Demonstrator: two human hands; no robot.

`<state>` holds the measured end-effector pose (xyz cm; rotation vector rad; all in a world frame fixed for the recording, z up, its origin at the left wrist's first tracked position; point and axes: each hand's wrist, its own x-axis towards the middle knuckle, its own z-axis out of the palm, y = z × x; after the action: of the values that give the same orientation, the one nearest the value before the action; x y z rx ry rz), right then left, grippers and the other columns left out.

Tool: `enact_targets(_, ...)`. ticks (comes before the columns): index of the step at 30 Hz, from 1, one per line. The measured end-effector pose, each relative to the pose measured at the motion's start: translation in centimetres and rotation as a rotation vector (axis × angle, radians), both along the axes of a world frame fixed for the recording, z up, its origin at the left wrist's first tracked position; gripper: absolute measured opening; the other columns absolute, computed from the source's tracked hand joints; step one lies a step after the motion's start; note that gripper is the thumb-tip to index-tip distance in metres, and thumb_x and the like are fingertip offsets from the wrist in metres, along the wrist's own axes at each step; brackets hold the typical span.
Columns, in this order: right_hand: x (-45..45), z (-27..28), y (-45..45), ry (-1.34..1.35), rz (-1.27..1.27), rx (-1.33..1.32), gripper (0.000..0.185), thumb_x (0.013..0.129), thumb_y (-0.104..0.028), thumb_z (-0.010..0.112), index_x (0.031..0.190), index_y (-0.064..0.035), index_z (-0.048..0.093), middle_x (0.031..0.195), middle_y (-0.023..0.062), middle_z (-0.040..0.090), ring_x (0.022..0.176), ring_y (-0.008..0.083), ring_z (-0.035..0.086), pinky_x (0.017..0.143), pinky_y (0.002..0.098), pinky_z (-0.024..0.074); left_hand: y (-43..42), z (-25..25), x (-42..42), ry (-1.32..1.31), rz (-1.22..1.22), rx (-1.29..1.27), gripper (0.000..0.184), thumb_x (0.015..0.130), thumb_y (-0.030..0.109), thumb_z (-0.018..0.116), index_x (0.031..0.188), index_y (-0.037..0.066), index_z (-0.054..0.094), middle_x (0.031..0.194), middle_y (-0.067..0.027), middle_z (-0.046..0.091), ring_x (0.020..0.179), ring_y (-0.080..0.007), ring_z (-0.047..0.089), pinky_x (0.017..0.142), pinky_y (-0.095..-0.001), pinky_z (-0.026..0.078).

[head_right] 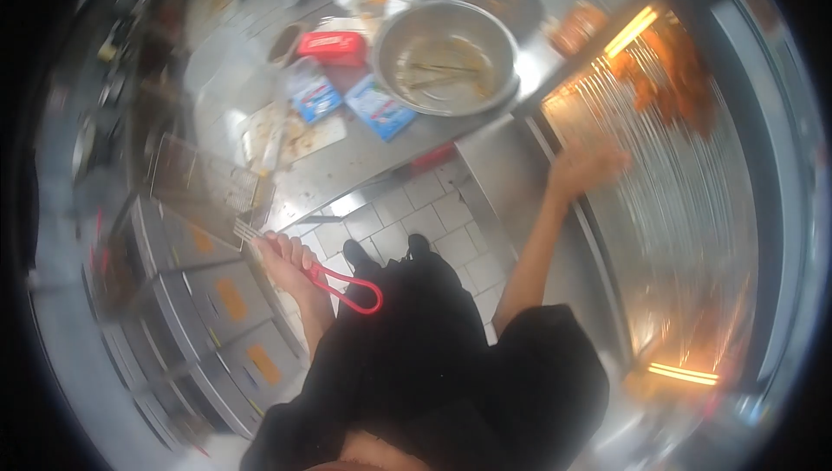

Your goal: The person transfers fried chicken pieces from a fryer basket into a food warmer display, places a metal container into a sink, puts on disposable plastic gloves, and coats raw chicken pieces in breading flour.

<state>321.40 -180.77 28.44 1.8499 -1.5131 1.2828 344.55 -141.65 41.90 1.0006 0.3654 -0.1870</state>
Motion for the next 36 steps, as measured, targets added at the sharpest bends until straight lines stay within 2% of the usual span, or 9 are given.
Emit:
enact_targets(1,-1.4,0.3,0.4,-0.009,0.073,-0.037,0.072,0.100,-0.046,0.041,0.152,0.0013,0.022,0.154,0.0347,0.015,0.143,0.0533,0.013,0.112,0.0649,0.0139,0.5,0.4,0.1,-0.008,-0.006,0.014,0.037,0.104,0.045,0.038,0.091,0.012,0.044,0.058,0.0059,0.026,0.045,-0.0050,0.022,0.038,-0.0219,0.020)
enact_targets(3,-4.7,0.4,0.0,-0.011,-0.180,-0.235,0.072,0.101,-0.045,0.039,0.151,0.0027,0.022,0.154,0.0356,0.014,0.142,0.0540,0.014,0.110,0.0677,0.0155,1.4,0.4,0.6,-0.030,0.059,0.014,0.037,0.104,0.046,0.038,0.091,0.012,0.044,0.058,0.0061,0.026,0.045,-0.0047,0.022,0.038,-0.0218,0.020)
enact_targets(5,-4.9,0.8,-1.2,0.051,-0.483,-0.033,0.074,0.101,-0.051,0.032,0.151,0.0020,0.022,0.153,0.0383,0.011,0.141,0.0572,0.012,0.107,0.0724,0.0136,2.1,0.4,0.7,-0.035,0.074,0.018,0.037,0.104,0.046,0.040,0.092,0.011,0.045,0.058,0.0064,0.027,0.045,-0.0039,0.023,0.037,-0.0214,0.020)
enact_targets(9,-0.7,0.6,-3.7,-0.033,-0.272,-0.010,0.083,0.098,-0.064,0.023,0.155,-0.0048,0.009,0.156,0.0336,-0.006,0.139,0.0615,-0.007,0.105,0.0749,0.0017,4.0,0.4,1.6,-0.024,0.207,0.005,0.034,0.104,0.043,0.041,0.092,0.011,0.046,0.059,0.0066,0.027,0.045,-0.0035,0.023,0.037,-0.0212,0.019)
enact_targets(12,2.9,1.7,-3.8,-0.015,-0.230,-0.005,0.087,0.096,-0.067,0.023,0.156,-0.0066,0.006,0.156,0.0351,-0.002,0.137,0.0652,-0.003,0.105,0.0751,0.0066,6.5,-0.2,1.9,-0.054,0.279,-0.072,0.034,0.104,0.042,0.041,0.092,0.011,0.047,0.059,0.0068,0.028,0.045,-0.0033,0.023,0.036,-0.0209,0.020)
enact_targets(28,17.5,3.6,-2.5,-0.313,0.379,-0.059,0.075,0.100,-0.048,0.040,0.148,0.0055,0.019,0.147,0.0357,0.023,0.135,0.0534,0.026,0.108,0.0589,0.0275,30.5,2.7,-0.1,-0.251,0.648,-0.042,0.037,0.105,0.040,0.038,0.088,0.009,0.049,0.057,0.0066,0.033,0.043,-0.0044,0.029,0.035,-0.0196,0.025)
enact_targets(32,21.1,3.0,4.4,-0.464,0.727,0.004,0.072,0.101,-0.043,0.044,0.146,0.0085,0.023,0.145,0.0358,0.029,0.134,0.0504,0.033,0.108,0.0548,0.0327,42.4,1.7,3.1,-0.313,0.713,-0.035,0.036,0.102,0.043,0.046,0.094,0.009,0.054,0.058,0.0072,0.034,0.045,-0.0034,0.031,0.036,-0.0198,0.027)
enact_targets(35,24.9,-1.7,14.6,-0.147,0.958,-0.027,0.049,0.104,-0.022,0.046,0.136,0.0127,0.036,0.137,0.0309,0.042,0.125,0.0421,0.047,0.105,0.0455,0.0384,54.5,0.1,6.6,-0.377,0.744,-0.100,0.036,0.102,0.042,0.048,0.094,0.006,0.054,0.059,0.0061,0.034,0.046,-0.0040,0.031,0.036,-0.0198,0.027)
enact_targets(36,26.5,-2.4,18.9,-0.183,1.158,0.122,0.051,0.104,-0.027,0.041,0.137,0.0118,0.038,0.138,0.0304,0.043,0.127,0.0418,0.046,0.107,0.0477,0.0356,59.0,-0.5,7.6,-0.378,0.738,-0.130,0.036,0.103,0.040,0.044,0.092,0.006,0.051,0.058,0.0051,0.034,0.045,-0.0055,0.031,0.037,-0.0212,0.027)
